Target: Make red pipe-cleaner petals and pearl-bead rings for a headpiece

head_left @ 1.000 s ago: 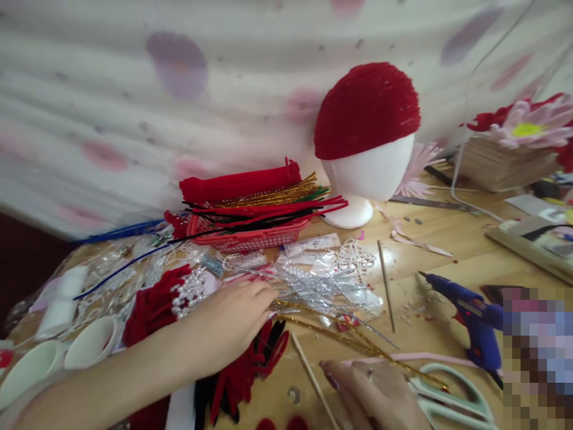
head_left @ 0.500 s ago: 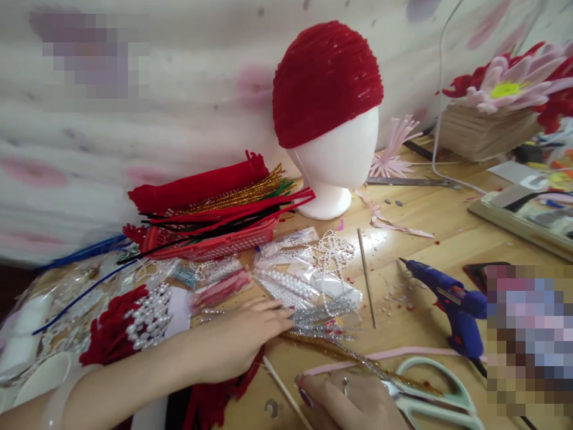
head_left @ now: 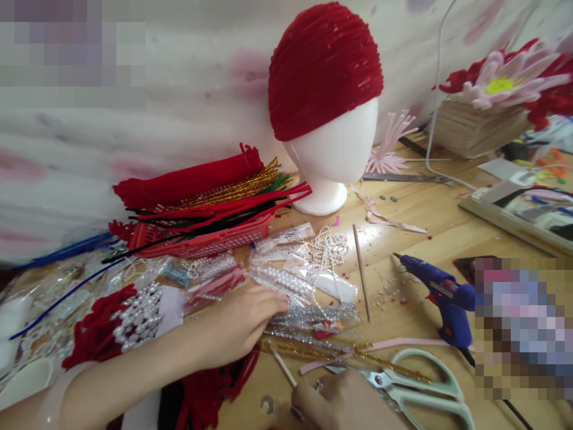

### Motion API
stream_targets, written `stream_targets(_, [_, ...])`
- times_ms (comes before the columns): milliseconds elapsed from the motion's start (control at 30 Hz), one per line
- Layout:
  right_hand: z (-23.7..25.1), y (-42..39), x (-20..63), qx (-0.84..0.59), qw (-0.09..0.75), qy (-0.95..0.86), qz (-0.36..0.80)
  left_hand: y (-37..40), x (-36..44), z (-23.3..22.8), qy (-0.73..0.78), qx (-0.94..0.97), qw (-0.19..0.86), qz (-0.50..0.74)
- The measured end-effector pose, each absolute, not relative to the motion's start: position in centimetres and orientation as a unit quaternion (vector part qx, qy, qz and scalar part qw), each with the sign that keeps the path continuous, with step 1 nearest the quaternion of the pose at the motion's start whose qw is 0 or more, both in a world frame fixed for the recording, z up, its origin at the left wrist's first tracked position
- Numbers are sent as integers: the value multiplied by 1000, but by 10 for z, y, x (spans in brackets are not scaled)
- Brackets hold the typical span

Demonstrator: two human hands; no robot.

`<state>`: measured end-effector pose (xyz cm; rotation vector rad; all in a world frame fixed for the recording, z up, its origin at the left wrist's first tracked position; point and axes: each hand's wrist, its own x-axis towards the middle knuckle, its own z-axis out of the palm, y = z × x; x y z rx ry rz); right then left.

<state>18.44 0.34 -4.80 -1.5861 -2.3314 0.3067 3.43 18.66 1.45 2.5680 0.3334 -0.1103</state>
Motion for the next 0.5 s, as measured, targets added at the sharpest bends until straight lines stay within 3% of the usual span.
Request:
stream_targets(133, [-42,11,183,-561,128,-809,119,190,62,4,160,959,229,38])
stream_targets(267, [-34,13,184,-559,102,-808,158,198,90,-9,294,938,183,31])
stream_targets(500, [-41,3,177,-568,199,-795,75,214,108,-17,381,906,183,-9])
